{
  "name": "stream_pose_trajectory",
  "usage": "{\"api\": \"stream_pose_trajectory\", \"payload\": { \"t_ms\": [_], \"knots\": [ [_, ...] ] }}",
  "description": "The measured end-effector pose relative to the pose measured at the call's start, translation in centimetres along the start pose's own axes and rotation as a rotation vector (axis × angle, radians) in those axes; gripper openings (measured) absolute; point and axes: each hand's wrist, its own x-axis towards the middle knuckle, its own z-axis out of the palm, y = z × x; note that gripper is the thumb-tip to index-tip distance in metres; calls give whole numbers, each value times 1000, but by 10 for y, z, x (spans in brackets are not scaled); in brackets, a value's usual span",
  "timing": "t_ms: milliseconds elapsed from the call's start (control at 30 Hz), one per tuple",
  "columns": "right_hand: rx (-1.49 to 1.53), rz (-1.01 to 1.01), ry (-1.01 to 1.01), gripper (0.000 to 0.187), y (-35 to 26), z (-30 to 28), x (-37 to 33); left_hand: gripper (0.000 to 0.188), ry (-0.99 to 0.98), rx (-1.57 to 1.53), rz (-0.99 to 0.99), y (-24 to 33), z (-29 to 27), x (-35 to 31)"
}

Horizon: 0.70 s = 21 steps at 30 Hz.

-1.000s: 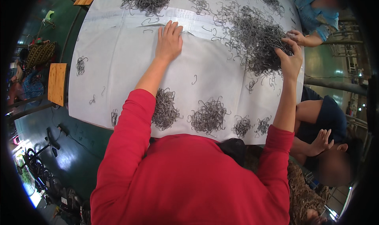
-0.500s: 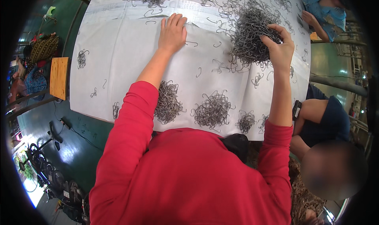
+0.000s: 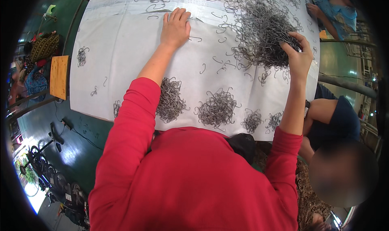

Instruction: The person sorts small metal wire pieces on a white sheet, picking them up and placing them into piles. Other people at the table also sort wires. The person occasionally gathers and redistributes the piles.

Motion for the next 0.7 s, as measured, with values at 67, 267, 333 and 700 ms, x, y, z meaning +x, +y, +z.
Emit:
{"api": "stream_pose_trajectory", "payload": {
  "t_ms": [67, 267, 333, 700],
  "knots": [
    [157, 132, -73, 31, -17, 7, 1, 31, -6, -5, 2, -1, -1, 1],
    [224, 91, -159, 32, -32, 42, 16, 32, 0, -11, 2, -1, 0, 3],
    [82, -14, -114, 32, -30, 51, 27, 32, 9, -5, -3, -2, 1, -1],
    [-482, -321, 3, 46, 85, 61, 190, 30, 22, -49, -1, 3, 0, 3]
  ]
}}
